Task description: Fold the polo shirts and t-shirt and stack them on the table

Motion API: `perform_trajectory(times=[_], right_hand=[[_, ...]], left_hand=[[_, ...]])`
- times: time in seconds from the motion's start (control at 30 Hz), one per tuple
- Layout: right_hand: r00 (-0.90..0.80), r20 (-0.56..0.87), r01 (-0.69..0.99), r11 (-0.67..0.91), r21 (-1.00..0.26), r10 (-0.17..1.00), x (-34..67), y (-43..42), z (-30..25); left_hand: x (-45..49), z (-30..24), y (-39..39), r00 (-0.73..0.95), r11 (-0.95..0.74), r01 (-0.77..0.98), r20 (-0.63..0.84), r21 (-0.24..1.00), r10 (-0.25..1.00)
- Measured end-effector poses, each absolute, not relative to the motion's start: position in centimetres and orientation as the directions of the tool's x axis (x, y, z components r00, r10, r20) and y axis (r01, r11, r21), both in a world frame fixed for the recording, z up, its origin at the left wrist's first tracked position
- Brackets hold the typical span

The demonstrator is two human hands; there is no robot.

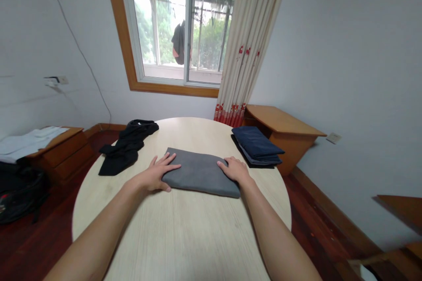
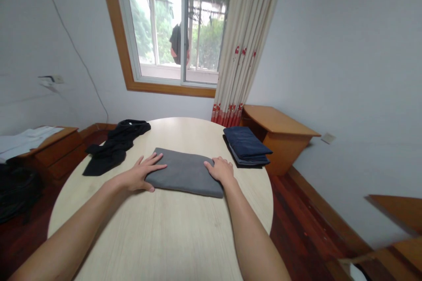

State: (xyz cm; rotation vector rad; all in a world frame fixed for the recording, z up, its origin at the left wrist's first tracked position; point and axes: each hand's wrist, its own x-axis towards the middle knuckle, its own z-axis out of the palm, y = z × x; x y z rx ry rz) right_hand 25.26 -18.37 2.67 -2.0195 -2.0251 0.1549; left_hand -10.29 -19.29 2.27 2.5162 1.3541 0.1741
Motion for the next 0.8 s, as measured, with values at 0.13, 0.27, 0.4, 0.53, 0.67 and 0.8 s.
perform_trajectory(times=[0.13,0.27,0.4,0.53,0.67,0.8], right_hand=[[-0.114,0.007,0.947,0.111,-0.303,0.993,24.4,-20.5,4.2],[-0.607,-0.477,0.7,0.142,-0.7,0.635,22.3,-23.5,4.9],[-0.732,-0.4,0.533,0.097,-0.841,0.552,21.5,-23.6,4.3],[-0.519,-0.063,0.547,0.274,-0.791,0.853,22.3,-21.2,2.9],[-0.397,0.104,0.481,0.303,-0.823,0.912,22.1,-19.4,1.3],[-0.298,0.184,0.431,0.304,-0.85,0.937,21.0,-18.5,0.0]], left_hand=[[-12.6,1.7,-17.0,0.188,-0.24,0.927,0.199,0.287,0.962],[-12.8,0.6,-15.6,-0.068,-0.071,0.839,0.233,0.539,0.97],[-10.8,-0.4,-15.6,-0.135,-0.04,0.603,0.151,0.797,0.979],[-9.2,-0.4,-15.8,-0.216,0.067,0.395,0.022,0.916,0.976],[-8.6,0.6,-15.6,-0.046,0.254,0.082,-0.251,0.964,0.967],[-7.4,1.5,-15.9,0.014,0.119,-0.063,-0.118,0.991,0.993]])
